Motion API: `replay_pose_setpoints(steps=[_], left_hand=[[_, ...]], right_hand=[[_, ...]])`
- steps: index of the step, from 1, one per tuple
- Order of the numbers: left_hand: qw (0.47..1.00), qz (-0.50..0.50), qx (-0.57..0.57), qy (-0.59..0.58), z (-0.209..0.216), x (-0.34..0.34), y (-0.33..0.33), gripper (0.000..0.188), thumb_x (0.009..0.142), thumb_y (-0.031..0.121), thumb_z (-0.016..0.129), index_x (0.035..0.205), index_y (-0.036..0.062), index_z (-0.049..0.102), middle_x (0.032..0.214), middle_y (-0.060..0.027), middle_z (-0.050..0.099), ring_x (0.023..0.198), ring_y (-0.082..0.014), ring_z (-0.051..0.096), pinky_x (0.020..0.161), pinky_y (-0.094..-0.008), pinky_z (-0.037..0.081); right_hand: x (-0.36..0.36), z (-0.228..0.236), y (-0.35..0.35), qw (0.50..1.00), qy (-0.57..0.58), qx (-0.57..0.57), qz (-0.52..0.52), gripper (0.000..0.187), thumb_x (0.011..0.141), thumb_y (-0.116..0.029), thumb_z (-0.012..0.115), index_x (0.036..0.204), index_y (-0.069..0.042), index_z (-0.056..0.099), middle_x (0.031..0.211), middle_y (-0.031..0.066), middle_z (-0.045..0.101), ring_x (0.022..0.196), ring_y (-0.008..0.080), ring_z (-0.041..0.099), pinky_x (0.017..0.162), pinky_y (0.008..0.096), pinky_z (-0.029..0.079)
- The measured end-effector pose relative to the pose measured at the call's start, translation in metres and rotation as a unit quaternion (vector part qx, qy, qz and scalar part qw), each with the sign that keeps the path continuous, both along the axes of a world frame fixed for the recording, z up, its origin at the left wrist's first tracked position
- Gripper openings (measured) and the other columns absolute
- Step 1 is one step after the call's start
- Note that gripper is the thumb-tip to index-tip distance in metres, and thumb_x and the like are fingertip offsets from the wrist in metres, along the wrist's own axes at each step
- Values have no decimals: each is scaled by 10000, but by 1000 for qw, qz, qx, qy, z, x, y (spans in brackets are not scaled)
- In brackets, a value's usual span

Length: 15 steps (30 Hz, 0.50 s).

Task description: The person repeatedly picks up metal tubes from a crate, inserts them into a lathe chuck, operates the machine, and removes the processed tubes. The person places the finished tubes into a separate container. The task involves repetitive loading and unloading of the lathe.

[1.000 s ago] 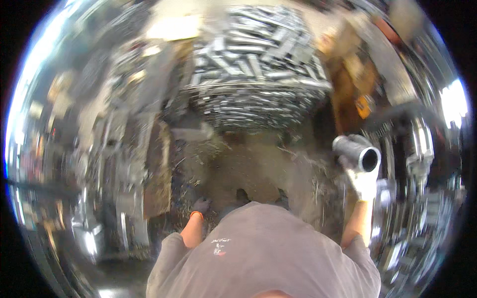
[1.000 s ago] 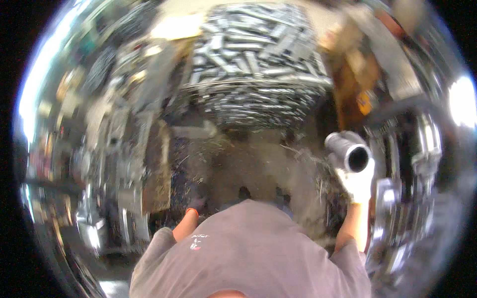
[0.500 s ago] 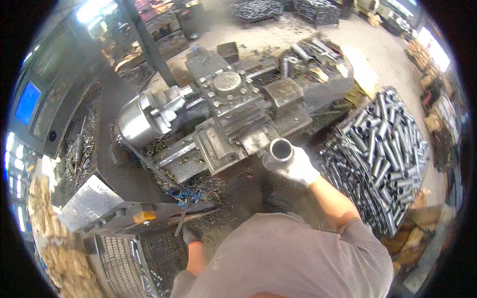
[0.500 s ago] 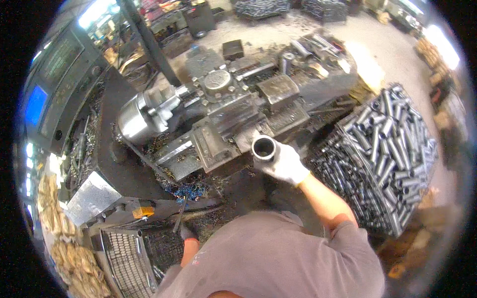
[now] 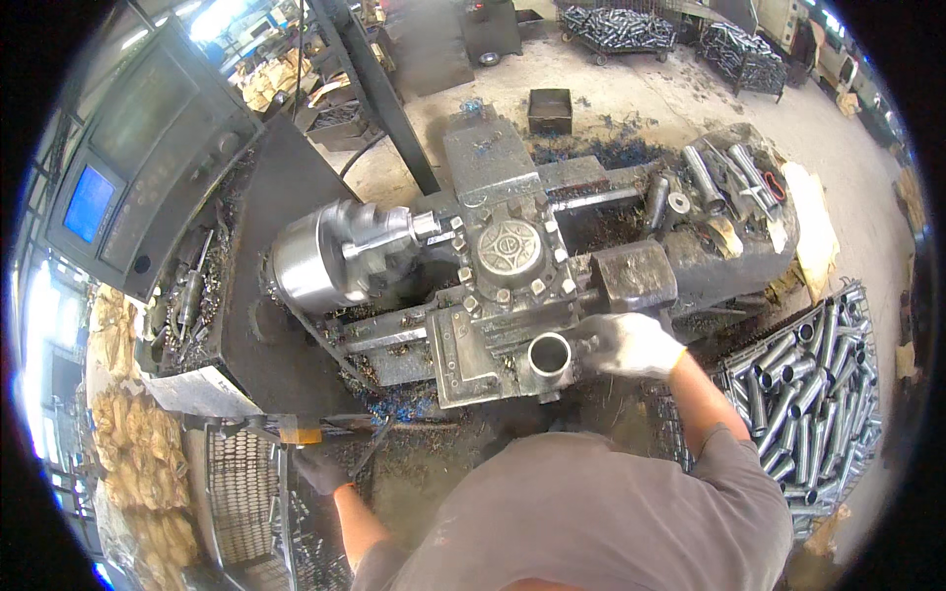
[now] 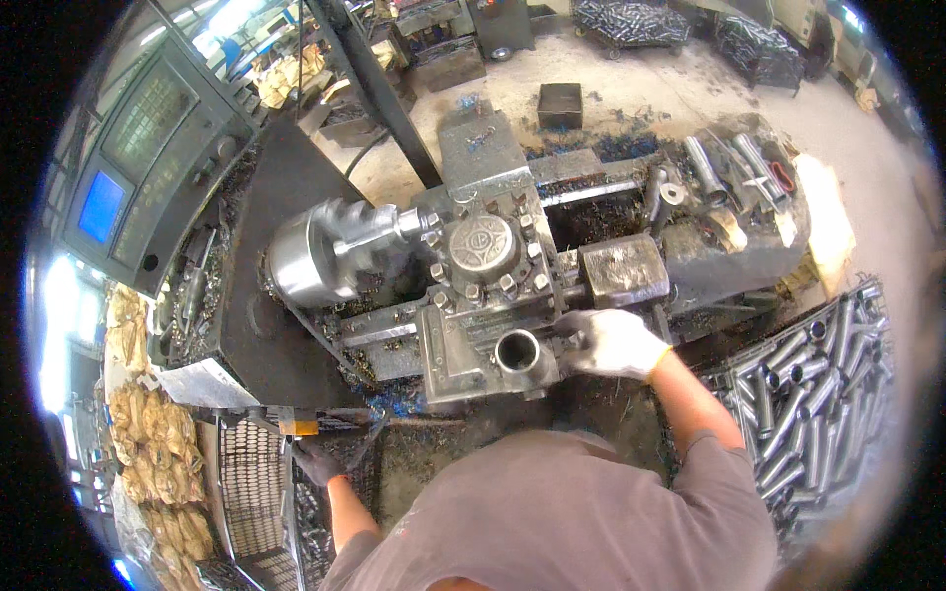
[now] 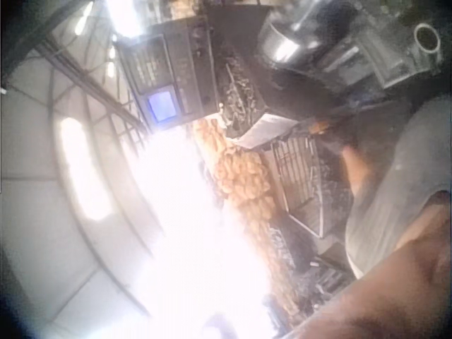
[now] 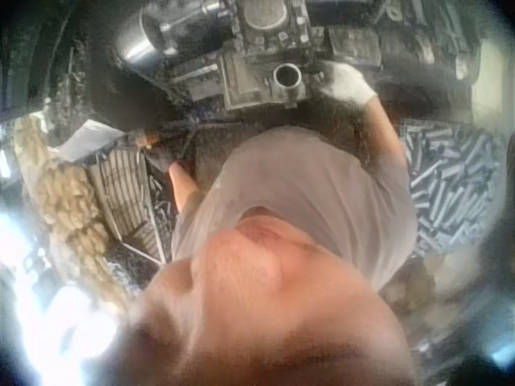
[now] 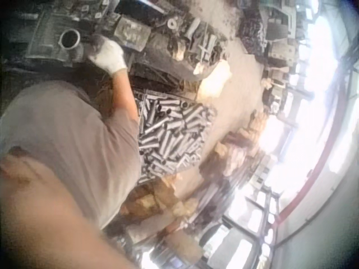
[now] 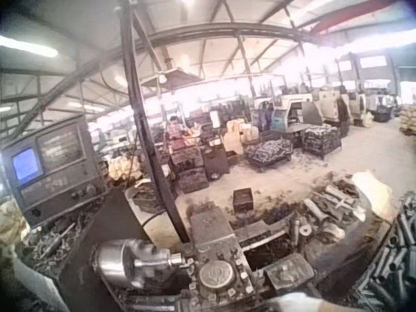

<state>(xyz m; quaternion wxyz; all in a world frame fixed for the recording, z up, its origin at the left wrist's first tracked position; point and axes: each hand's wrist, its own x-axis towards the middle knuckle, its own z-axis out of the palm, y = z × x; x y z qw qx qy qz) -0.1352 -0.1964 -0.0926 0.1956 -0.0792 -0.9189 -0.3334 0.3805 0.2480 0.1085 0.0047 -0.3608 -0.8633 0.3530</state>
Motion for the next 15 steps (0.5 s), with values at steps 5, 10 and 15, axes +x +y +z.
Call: replay_pose_setpoints(steps=[5,10,15], left_hand=[[853,-84,371,-358,9,-37,-18,558,1040,417,597,1404,-6,586,1346,-177,675,1161,-289,686,921,-401,590],[698,-58,587,-405,1,27,29,540,1008,435,624,1395,60,597,1291,-133,686,1134,-367,681,998,-537,568],[881,-246,299,-271,33,128,154,245,1025,172,707,1225,40,658,1044,-7,634,910,-148,597,825,-278,519]], right_hand=[[11,48,48,978,159,131,-37,443,859,-256,802,1258,-73,741,1154,171,779,979,341,778,894,427,620],[-41,90,91,955,245,167,-19,306,888,-236,806,1132,-57,762,1056,146,784,930,307,784,835,400,616],[-164,105,156,946,165,256,110,357,917,-365,740,1125,-78,786,1085,162,789,969,361,764,868,432,601]])
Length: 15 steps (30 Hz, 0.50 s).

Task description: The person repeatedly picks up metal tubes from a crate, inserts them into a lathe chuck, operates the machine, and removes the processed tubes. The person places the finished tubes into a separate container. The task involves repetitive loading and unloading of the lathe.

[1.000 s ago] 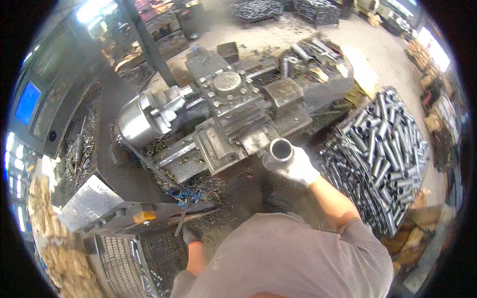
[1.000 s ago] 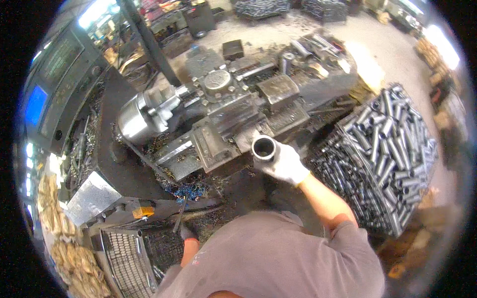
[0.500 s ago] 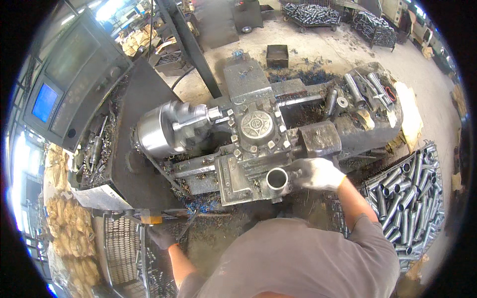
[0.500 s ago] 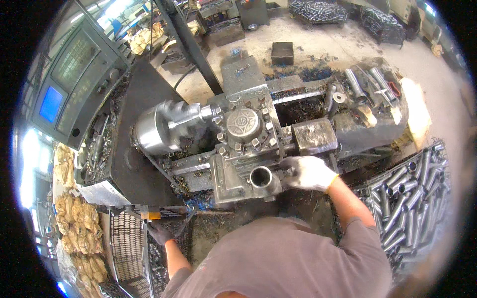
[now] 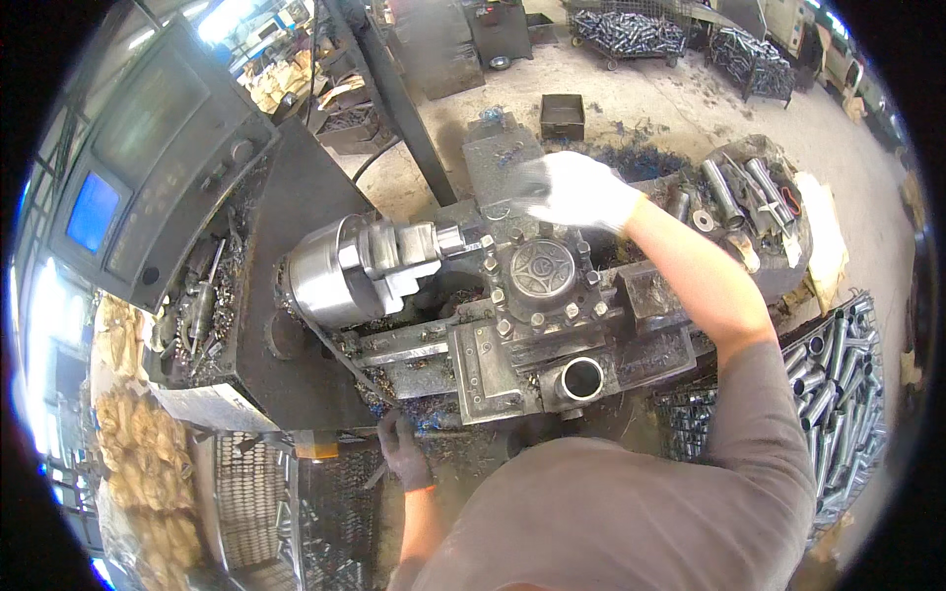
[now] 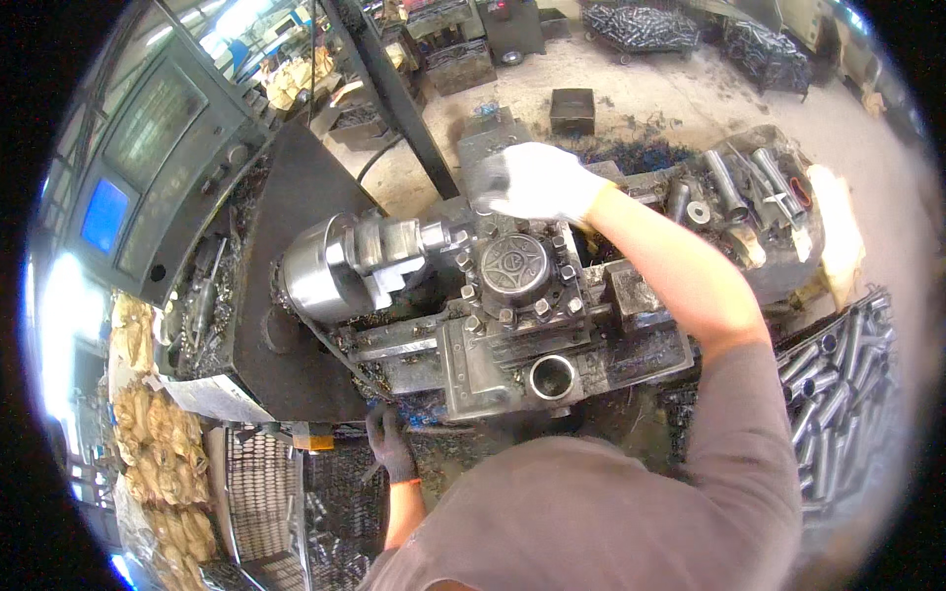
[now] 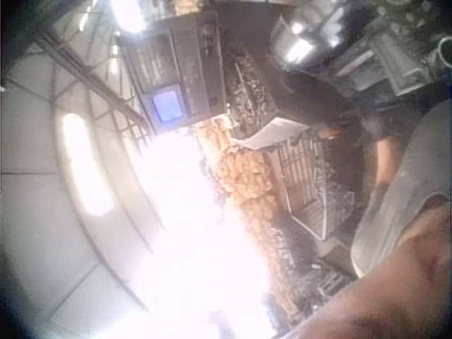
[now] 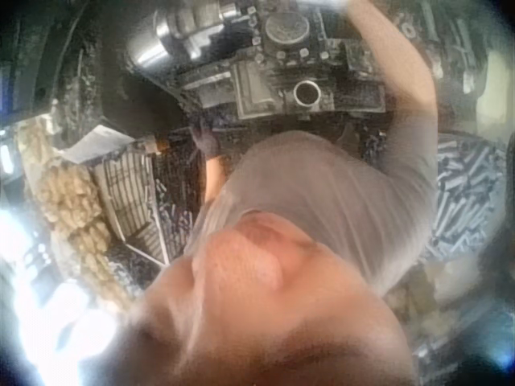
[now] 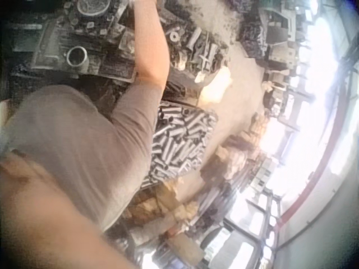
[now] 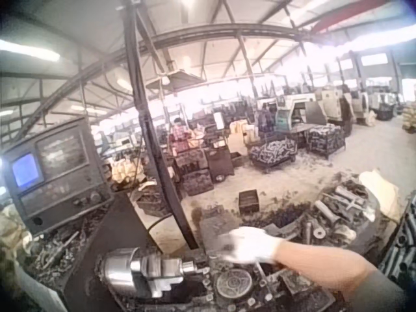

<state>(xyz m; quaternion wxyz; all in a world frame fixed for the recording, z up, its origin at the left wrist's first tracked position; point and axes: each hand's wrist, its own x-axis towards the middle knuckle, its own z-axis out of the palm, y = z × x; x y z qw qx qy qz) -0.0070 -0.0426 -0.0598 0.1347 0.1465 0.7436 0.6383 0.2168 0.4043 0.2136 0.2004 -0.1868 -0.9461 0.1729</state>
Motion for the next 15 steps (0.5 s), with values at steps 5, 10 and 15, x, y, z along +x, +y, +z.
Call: replay_pose_setpoints(steps=[5,10,15], left_hand=[[939,-106,-53,323,105,-16,101,420,980,126,707,1366,-11,617,1269,-193,679,1142,-327,671,1000,-449,545],[823,-131,-87,547,177,-65,150,637,890,174,769,1464,11,547,1370,-230,629,1219,-415,629,1022,-496,541],[758,-177,-243,578,197,-123,183,1027,737,393,873,1574,23,406,1576,-257,469,1472,-470,422,1250,-600,312]], right_hand=[[-144,-59,40,936,-349,-54,14,315,833,-334,742,1047,-125,837,1095,149,805,922,397,748,822,472,580],[-167,-107,86,906,-392,31,156,301,834,-353,758,1017,-128,843,985,104,806,900,321,757,775,461,570],[-111,-94,136,809,-485,252,217,259,876,-303,718,967,-76,803,900,128,785,772,310,711,701,442,553]])
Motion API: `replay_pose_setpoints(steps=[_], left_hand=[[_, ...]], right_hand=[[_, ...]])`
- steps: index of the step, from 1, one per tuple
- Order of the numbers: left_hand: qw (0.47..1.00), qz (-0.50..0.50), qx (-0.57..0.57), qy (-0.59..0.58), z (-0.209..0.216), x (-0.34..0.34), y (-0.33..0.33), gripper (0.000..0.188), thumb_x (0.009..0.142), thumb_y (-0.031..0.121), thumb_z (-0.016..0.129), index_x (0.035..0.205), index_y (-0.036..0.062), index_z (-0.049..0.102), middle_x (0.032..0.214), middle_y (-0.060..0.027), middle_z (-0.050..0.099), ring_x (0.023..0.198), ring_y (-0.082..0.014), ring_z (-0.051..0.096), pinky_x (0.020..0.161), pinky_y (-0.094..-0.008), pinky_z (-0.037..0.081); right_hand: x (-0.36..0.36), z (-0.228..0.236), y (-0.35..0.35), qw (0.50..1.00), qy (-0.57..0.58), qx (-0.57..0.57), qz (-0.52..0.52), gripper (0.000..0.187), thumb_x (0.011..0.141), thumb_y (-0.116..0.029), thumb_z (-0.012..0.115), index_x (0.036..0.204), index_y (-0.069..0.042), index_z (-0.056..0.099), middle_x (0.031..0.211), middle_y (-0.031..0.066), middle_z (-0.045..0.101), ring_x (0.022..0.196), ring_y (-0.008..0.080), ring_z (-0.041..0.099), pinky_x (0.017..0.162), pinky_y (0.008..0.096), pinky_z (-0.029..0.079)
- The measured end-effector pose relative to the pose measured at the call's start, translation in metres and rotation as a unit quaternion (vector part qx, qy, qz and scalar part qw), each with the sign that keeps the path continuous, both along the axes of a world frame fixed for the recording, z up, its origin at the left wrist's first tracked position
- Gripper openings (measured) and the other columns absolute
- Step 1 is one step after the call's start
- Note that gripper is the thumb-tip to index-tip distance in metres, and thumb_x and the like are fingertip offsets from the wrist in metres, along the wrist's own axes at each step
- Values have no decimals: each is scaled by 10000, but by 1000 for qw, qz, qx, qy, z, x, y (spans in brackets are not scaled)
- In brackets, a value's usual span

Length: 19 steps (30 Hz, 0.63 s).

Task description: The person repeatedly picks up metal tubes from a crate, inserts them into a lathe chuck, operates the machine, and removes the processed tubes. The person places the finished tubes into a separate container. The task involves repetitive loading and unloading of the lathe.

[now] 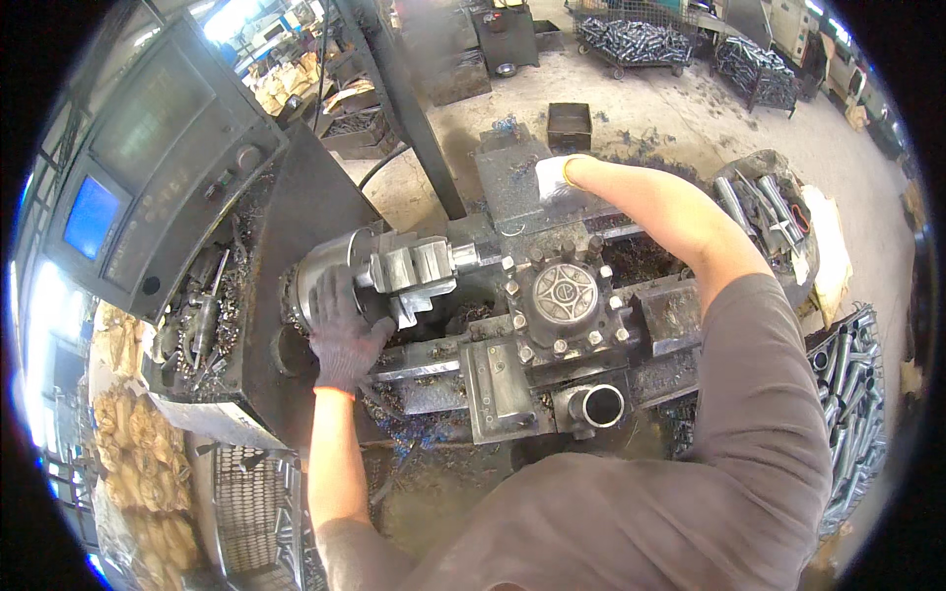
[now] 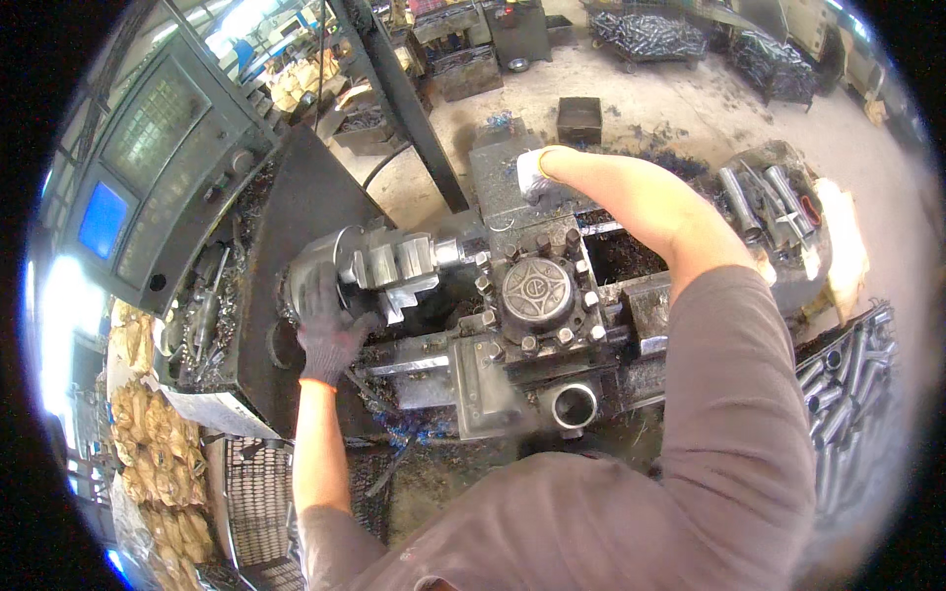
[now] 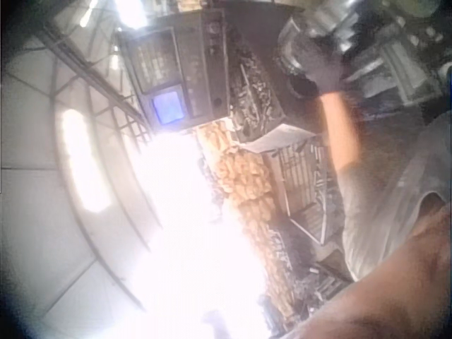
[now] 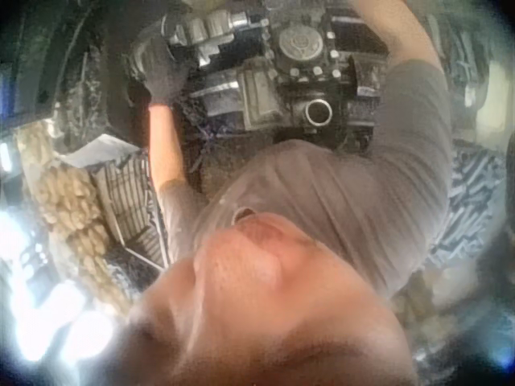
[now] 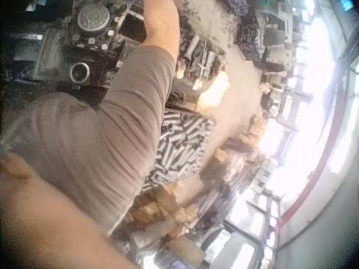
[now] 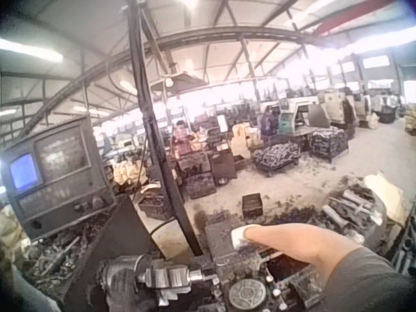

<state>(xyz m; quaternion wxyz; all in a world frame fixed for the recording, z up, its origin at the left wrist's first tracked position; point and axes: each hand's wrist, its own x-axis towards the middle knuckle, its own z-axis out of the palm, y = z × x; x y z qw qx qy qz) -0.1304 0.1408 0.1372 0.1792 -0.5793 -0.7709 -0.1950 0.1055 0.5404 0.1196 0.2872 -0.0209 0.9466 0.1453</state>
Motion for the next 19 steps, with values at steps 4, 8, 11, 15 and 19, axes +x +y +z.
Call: replay_pose_setpoints(steps=[4,8,11,15,19], left_hand=[[991,20,-74,110,5,-28,35,1117,677,353,889,1606,31,358,1631,-221,431,1555,-432,353,1322,-576,206],[985,-5,-130,118,25,-46,52,1022,704,278,866,1579,25,403,1604,-233,473,1532,-425,396,1291,-548,295],[978,-52,-198,41,53,-56,74,895,700,291,873,1471,38,496,1500,-252,570,1441,-438,496,1231,-527,386],[992,-6,-118,-55,49,-47,77,824,716,278,865,1449,93,538,1440,-177,637,1363,-414,570,1196,-521,415],[998,-6,-55,20,16,-65,80,950,738,287,853,1582,178,431,1489,-212,603,1411,-387,544,1205,-505,413]], right_hand=[[-20,-3,-34,905,205,-356,-110,431,879,-422,727,908,4,792,775,156,755,649,294,645,651,453,531],[-54,-14,-73,856,69,-408,-311,326,852,-358,744,890,-40,809,793,133,772,681,288,705,658,433,556],[-60,-17,-76,977,130,-171,-4,284,822,-332,742,874,-62,813,825,160,774,702,343,702,678,446,568],[-51,-19,-63,984,162,-69,-3,272,828,-321,731,921,-79,813,909,189,768,762,390,697,725,469,568],[-37,-24,-53,912,208,-334,-115,447,895,-452,687,981,-28,803,958,253,758,893,362,751,838,468,577]])
